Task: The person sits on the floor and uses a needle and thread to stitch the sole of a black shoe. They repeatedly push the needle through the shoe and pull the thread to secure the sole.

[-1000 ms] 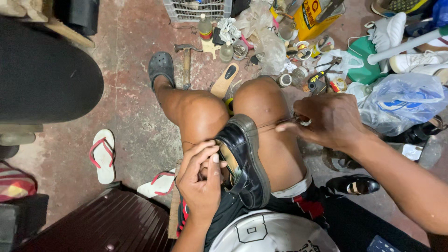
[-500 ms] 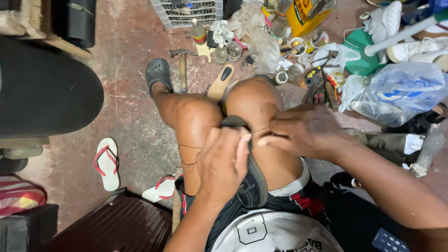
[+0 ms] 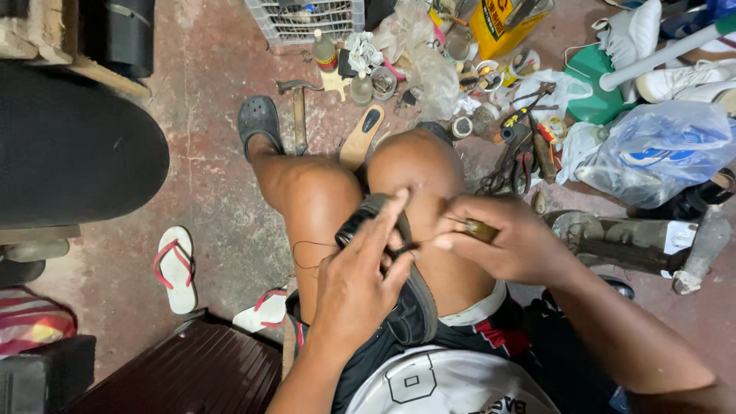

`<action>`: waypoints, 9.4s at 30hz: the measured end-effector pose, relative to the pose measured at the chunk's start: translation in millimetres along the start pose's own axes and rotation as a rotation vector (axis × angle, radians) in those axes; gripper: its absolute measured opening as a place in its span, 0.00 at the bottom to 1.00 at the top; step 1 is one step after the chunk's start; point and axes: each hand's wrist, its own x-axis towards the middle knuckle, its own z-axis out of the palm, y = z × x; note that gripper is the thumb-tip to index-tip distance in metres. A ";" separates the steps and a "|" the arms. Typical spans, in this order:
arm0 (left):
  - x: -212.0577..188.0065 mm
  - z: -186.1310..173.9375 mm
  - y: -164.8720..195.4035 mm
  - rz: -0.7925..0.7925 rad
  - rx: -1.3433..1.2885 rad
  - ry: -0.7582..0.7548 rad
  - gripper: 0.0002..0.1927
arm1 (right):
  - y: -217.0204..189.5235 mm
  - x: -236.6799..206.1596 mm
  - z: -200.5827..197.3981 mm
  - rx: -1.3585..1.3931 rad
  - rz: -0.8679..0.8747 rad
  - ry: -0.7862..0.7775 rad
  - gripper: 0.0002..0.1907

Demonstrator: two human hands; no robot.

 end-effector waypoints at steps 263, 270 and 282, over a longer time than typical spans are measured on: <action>-49.5 6.8 -15.6 -0.136 -0.028 0.436 0.14 | 0.8 11.5 -27.0 -0.840 -0.424 0.099 0.22; -8.5 16.2 4.4 0.199 0.320 0.224 0.10 | -13.2 5.7 -20.8 -0.835 -0.357 0.094 0.19; -16.1 -5.0 -10.1 -0.295 -0.856 0.128 0.19 | 20.7 6.8 9.9 -0.509 -0.505 0.137 0.13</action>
